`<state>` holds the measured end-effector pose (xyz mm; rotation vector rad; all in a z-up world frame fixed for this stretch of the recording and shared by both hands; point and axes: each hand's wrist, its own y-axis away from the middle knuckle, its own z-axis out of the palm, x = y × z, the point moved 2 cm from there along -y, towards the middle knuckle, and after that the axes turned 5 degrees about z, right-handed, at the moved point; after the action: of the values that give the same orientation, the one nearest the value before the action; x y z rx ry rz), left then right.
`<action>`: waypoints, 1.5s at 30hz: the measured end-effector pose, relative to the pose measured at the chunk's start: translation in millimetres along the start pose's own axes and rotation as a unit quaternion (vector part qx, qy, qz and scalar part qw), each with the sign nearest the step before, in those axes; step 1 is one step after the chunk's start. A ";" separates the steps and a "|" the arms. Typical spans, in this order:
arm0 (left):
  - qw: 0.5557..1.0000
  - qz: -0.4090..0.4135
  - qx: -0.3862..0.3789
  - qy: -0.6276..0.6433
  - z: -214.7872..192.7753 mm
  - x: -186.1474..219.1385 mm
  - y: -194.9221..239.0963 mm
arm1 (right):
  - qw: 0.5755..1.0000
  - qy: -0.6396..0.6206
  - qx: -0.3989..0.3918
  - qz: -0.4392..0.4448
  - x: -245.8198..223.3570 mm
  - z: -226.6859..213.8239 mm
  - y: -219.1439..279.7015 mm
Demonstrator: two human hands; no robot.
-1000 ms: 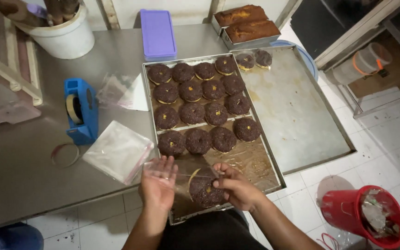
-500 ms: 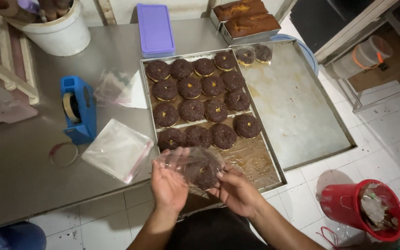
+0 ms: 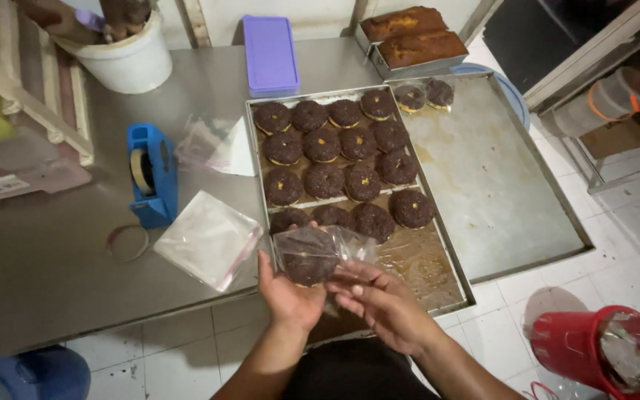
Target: The person places individual chocolate-covered donuts into plastic bags, folds the bags, and uses a tape dispenser to seal them.
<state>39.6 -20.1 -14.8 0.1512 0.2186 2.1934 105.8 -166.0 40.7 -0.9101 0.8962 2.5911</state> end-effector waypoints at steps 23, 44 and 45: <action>0.958 -0.201 -0.053 -0.199 12.0 11.9 39.4 | 0.964 0.190 -0.072 -0.171 -89.0 -19.0 -29.2; 0.945 -0.050 0.048 -0.321 33.7 -3.8 35.1 | 0.984 -0.114 0.130 0.031 -2.6 26.1 -22.2; 0.939 -0.054 0.044 -0.336 37.7 -2.4 36.9 | 0.977 -0.101 0.180 0.054 -10.9 38.9 -14.6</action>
<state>19.1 -39.7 29.8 0.8962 -0.0623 1.8998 101.7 -130.6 64.7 -0.5022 1.3278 2.4315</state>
